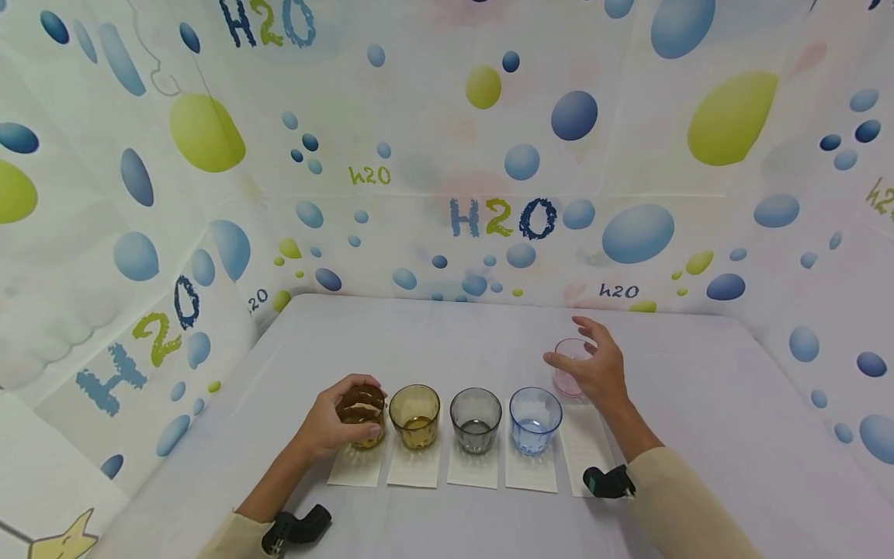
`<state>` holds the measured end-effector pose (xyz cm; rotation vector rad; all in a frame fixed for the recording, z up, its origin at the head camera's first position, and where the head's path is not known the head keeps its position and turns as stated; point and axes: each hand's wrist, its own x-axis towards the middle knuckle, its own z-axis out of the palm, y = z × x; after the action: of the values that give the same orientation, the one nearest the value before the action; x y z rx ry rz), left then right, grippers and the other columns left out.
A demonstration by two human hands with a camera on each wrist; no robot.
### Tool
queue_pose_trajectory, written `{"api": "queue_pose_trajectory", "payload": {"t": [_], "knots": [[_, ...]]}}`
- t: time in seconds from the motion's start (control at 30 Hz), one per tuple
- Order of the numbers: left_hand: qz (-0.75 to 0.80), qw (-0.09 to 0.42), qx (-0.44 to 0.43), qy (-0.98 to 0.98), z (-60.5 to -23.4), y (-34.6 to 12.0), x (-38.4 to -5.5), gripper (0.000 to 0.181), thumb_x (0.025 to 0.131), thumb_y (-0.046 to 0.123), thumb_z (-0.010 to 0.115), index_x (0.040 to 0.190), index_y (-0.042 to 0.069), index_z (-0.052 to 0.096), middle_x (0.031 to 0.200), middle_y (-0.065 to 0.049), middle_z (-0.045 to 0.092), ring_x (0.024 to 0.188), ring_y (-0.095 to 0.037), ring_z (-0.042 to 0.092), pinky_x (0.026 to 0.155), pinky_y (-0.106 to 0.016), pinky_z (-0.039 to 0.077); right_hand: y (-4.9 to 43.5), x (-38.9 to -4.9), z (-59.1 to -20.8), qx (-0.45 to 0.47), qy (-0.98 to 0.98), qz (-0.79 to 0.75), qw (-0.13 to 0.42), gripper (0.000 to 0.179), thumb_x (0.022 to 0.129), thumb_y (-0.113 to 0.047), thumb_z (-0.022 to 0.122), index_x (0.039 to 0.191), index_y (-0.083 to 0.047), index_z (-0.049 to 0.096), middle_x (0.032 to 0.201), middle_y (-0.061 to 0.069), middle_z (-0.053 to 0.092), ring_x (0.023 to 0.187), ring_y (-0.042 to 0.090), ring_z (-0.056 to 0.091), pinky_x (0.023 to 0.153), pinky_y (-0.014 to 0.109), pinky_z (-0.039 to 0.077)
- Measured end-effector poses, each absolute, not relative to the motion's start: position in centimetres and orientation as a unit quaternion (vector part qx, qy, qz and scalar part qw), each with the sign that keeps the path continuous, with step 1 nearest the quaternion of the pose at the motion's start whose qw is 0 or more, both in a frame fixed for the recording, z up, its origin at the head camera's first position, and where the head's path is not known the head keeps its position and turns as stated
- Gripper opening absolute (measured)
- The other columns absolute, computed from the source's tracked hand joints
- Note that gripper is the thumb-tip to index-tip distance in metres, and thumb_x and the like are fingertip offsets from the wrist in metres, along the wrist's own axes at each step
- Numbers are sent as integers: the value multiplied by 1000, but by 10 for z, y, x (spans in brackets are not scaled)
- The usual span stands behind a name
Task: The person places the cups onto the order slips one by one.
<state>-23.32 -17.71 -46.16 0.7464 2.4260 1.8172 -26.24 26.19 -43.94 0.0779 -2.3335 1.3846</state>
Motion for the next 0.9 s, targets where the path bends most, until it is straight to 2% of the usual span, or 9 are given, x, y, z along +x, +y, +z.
{"api": "queue_pose_trajectory", "payload": {"t": [0.33,0.53,0.6,0.7,0.73,0.83,0.9], "knots": [[584,12,246,773,-462,-176,-232,62,77,9,85,130,-2,56,121,-18,63,108,-36,64,88,-44,56,266,-260,-452,3,-856,485,177,82,82,-31,86,148,-3,45,154,21,43,138,43,43,108,59,41],[583,7,246,774,-460,-176,-233,62,77,9,86,130,-1,56,120,-17,64,107,-36,65,89,-45,56,269,-259,-456,-12,-855,497,149,82,84,-33,84,150,-4,44,152,23,45,135,44,49,107,55,43],[584,5,247,774,-460,-176,-233,61,77,9,86,130,-1,56,120,-16,64,107,-36,65,89,-45,56,269,-259,-455,-9,-855,499,140,82,86,-35,82,151,-5,43,151,22,47,133,42,51,106,50,45],[584,4,251,772,-461,-177,-234,61,78,8,85,130,-2,56,119,-17,64,106,-36,66,90,-44,56,269,-259,-454,-3,-850,510,129,82,86,-37,82,151,-5,43,148,20,51,132,39,53,101,29,50],[584,4,253,771,-462,-177,-234,61,78,9,85,130,-2,56,119,-17,64,106,-35,66,90,-43,56,269,-259,-454,-4,-851,510,127,81,87,-38,81,150,-5,43,147,20,52,132,39,53,100,29,50],[583,6,251,773,-461,-177,-234,61,78,9,85,131,-1,56,120,-15,64,106,-34,65,89,-41,57,268,-259,-455,-13,-844,522,123,80,86,-38,82,149,-6,45,142,20,55,131,39,55,91,15,50],[583,6,247,774,-461,-177,-233,62,77,9,85,131,-1,56,120,-14,64,106,-34,66,89,-40,57,267,-260,-456,-26,-842,525,124,79,86,-39,82,149,-8,46,141,19,57,129,37,56,89,14,50]]}}
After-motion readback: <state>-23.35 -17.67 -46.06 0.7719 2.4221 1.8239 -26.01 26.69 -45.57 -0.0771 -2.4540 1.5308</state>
